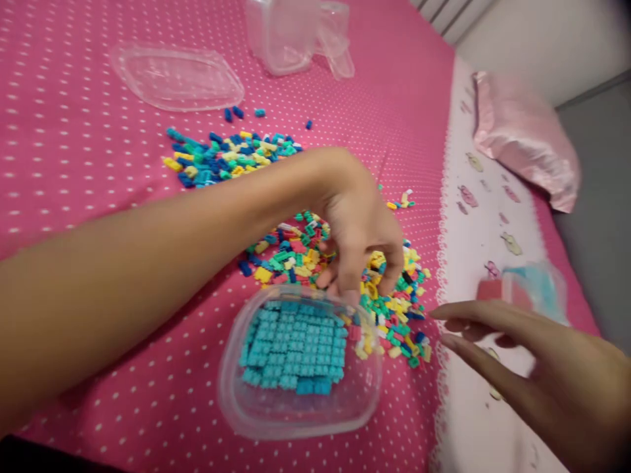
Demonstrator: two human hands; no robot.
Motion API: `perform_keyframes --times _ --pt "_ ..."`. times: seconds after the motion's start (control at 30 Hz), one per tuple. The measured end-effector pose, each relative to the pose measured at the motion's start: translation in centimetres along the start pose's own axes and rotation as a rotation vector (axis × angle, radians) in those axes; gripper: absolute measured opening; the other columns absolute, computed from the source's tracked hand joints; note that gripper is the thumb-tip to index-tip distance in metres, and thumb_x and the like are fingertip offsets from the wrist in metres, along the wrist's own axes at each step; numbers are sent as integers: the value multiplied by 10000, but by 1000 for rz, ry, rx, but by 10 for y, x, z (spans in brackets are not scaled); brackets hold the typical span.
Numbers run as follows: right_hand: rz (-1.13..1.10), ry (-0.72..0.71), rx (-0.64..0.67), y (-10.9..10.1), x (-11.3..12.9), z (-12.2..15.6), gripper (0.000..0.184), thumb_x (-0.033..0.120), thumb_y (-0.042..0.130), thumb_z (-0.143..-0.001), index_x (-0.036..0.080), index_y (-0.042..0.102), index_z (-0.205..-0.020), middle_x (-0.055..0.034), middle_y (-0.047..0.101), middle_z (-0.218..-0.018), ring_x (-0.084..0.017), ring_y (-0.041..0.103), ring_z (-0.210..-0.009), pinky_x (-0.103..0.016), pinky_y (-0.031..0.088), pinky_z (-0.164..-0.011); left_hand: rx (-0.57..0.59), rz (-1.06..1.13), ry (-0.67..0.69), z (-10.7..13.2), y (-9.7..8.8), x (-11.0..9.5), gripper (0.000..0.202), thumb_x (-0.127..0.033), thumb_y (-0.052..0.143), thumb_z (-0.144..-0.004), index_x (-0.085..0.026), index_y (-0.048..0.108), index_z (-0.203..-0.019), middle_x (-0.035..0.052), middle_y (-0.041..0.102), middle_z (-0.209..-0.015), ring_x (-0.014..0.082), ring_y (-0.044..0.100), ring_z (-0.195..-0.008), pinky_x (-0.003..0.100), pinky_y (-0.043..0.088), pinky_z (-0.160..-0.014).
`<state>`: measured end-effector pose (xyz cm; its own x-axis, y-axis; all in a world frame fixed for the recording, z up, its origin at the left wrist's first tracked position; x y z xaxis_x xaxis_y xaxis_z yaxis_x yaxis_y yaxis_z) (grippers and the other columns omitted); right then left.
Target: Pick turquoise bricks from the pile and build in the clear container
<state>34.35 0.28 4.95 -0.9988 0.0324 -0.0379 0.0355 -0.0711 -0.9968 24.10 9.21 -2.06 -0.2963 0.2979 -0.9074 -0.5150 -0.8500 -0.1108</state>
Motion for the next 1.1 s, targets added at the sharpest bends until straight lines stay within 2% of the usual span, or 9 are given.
perform_keyframes --times 0.1,0.2,0.3,0.4,0.47,0.67,0.83,0.97,1.1 --pt "-135 18 171 23 5 -5 140 273 583 -891 297 718 -916 -26 776 -882 -217 725 -770 -344 529 -680 -22 4 -41 2 -3 2 777 -272 902 -602 -213 616 -1322 26 750 -749 245 723 -727 261 499 -627" --pt "-201 30 240 31 13 -13 130 204 589 -852 271 700 -838 -15 755 -872 -198 695 -752 -334 517 -704 -1 -38 -68 3 -2 2 770 -315 851 -677 -235 556 -1383 19 759 -770 213 716 -719 223 474 -599" --pt "-203 25 287 35 14 -19 149 160 591 -821 262 700 -815 -8 744 -841 -176 672 -712 -301 505 -674 -25 -44 -106 3 -4 3 787 -336 845 -665 -238 553 -1389 10 757 -764 198 705 -701 213 472 -607" --pt "-186 31 281 36 5 -25 166 148 592 -801 261 713 -805 6 726 -757 -155 646 -642 -270 482 -619 -75 -15 -115 5 -7 2 775 -324 867 -610 -230 610 -1335 -1 747 -723 194 688 -671 219 492 -643" --pt "-163 37 268 38 3 -27 174 144 583 -799 257 714 -779 12 707 -709 -147 628 -614 -264 463 -603 -87 -32 -108 5 -8 0 746 -339 854 -631 -218 621 -1329 -2 743 -710 188 688 -672 216 500 -661" --pt "-60 0 173 40 29 -25 183 210 581 -830 242 660 -668 -5 633 -609 -142 547 -534 -284 376 -530 -25 -109 -107 4 -3 1 753 -422 765 -766 -204 503 -1439 26 771 -800 182 723 -729 186 460 -577" --pt "3 12 116 38 41 -22 221 187 530 -806 245 567 -595 -12 580 -562 -141 444 -467 -309 286 -483 6 -98 -37 2 1 -3 703 -322 752 -776 -195 502 -1421 16 767 -770 187 730 -728 183 411 -515" --pt "-12 15 108 39 40 -20 156 197 543 -802 253 618 -677 1 602 -590 -148 501 -503 -300 319 -507 -10 -126 -28 2 -1 -3 740 -356 814 -700 -206 567 -1381 11 761 -764 202 726 -745 209 464 -601" --pt "-23 19 114 40 38 -20 129 179 564 -771 258 631 -693 13 619 -598 -152 551 -529 -290 339 -525 -155 -122 -27 2 -15 -2 650 -315 880 -558 -222 720 -1181 1 744 -743 227 720 -817 247 510 -721"
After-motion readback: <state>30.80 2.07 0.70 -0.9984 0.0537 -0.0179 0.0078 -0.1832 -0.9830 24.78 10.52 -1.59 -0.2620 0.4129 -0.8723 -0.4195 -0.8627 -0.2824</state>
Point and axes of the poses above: each hand's wrist, its own z-axis away from the middle knuckle, its own y-axis out of the palm, x = y × z, the point moved 10 cm from there along -z, towards the middle knuckle
